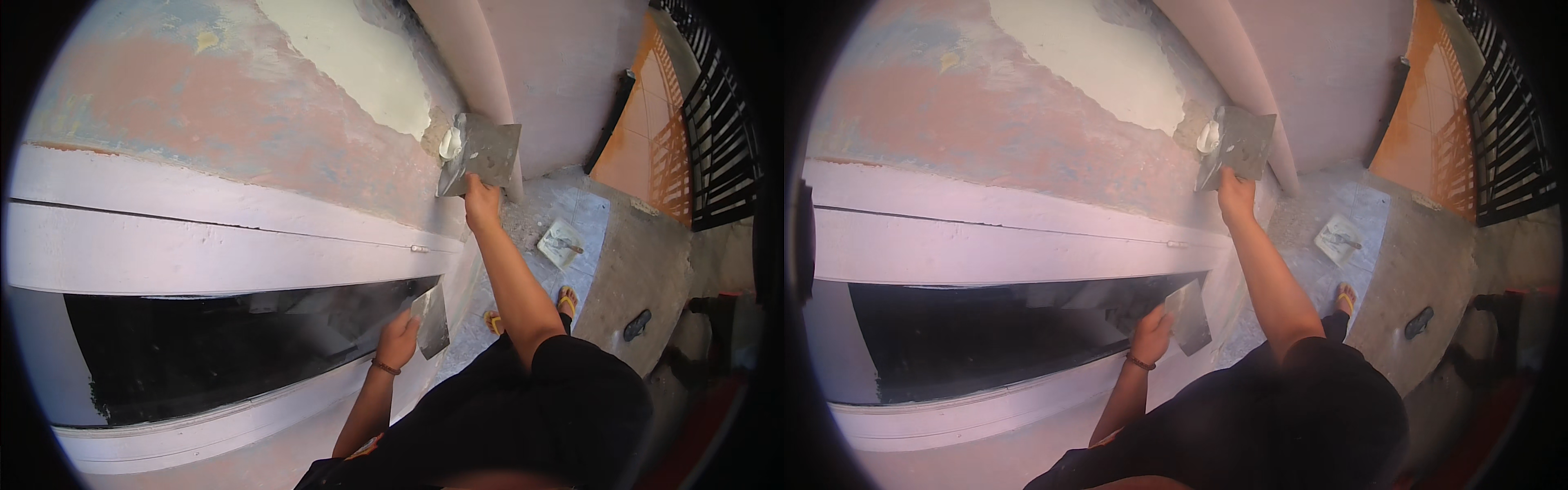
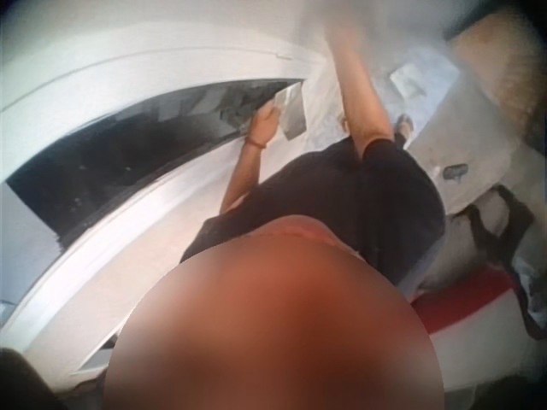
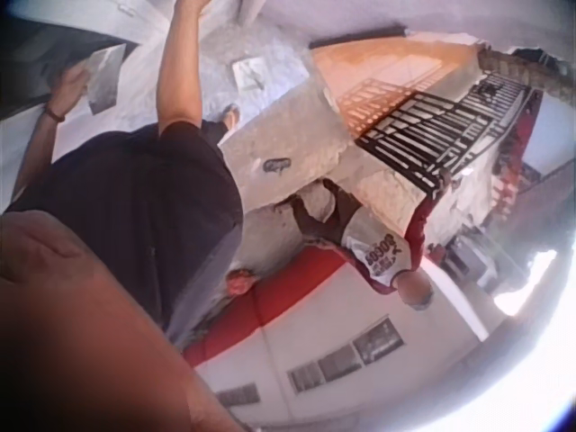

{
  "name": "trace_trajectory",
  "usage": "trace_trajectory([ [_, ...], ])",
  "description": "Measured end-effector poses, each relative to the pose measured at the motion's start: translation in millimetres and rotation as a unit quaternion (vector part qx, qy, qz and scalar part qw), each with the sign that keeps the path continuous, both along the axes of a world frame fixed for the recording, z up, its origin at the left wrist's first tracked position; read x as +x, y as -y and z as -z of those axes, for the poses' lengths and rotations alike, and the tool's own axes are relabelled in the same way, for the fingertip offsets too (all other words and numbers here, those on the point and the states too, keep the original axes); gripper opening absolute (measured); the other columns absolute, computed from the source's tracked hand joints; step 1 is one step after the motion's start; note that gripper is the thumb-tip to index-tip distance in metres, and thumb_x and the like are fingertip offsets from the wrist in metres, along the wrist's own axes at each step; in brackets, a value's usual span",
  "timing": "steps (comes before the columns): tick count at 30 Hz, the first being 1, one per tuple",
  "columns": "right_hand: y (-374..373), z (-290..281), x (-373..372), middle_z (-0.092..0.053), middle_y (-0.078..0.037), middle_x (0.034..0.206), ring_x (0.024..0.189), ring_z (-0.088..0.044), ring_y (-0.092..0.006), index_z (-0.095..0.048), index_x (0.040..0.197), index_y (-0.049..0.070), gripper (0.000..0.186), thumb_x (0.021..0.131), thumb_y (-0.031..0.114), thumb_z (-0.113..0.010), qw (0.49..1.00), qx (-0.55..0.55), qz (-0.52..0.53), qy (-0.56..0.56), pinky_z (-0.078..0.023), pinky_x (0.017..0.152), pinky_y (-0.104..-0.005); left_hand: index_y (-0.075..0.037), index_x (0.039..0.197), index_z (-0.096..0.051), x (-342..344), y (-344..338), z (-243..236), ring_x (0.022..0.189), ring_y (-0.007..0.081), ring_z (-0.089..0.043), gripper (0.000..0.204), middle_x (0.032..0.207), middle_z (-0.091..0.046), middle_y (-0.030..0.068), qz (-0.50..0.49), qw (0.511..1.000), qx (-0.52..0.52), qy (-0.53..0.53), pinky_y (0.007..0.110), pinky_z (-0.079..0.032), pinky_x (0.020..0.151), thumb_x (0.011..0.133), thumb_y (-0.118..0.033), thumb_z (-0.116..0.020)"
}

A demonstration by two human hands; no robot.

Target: The person repeatedly scoops white plaster from a container and applies it to a damaged wall section using two metal trowels. They smooth the surface and transfer material between tools while working near a window frame.

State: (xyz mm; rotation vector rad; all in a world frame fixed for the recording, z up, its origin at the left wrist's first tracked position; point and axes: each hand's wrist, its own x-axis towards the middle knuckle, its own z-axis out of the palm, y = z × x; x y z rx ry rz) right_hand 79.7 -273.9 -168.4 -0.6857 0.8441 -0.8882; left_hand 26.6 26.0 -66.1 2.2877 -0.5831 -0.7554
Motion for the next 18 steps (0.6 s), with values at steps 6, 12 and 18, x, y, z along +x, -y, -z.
trace_trajectory([
  [6,13.3,-70.0,10.5,-0.067,-0.027,0.108,0.100,-0.067,-0.0338,-0.047,0.139,-0.004,0.055,0.087,0.011,-0.051,0.957,-0.181,-0.124,-0.192,-0.052,0.086,-0.0423,0.001,0.103,-0.062,4.3,-6.6,7.9,0.070,0.0297,-0.064,0.022,0.079,-0.063,0.0219,0.004,1.000,-0.021,0.004,0.038,-0.048,0.066,0.098,-0.019,-0.056],
  [12,-4.3,-129.5,35.9,-0.067,-0.031,0.102,0.096,-0.066,-0.0442,-0.033,0.148,-0.005,0.073,0.080,0.009,-0.053,0.874,-0.349,-0.109,-0.319,-0.051,0.090,-0.0471,0.002,0.106,-0.063,2.2,-10.1,7.7,0.064,0.0243,-0.060,0.022,0.074,-0.062,0.0196,0.024,0.994,-0.084,0.060,0.036,-0.047,0.063,0.098,-0.017,-0.055],
  [18,-7.3,-166.7,28.8,-0.066,-0.033,0.100,0.094,-0.066,-0.0443,-0.032,0.146,-0.010,0.074,0.077,0.005,-0.055,0.878,-0.339,-0.142,-0.306,-0.050,0.089,-0.0479,0.002,0.109,-0.065,2.5,-15.3,11.1,0.064,0.0155,-0.057,0.023,0.072,-0.063,0.0090,0.010,0.995,-0.096,0.003,0.032,-0.047,0.062,0.098,-0.016,-0.055],
])
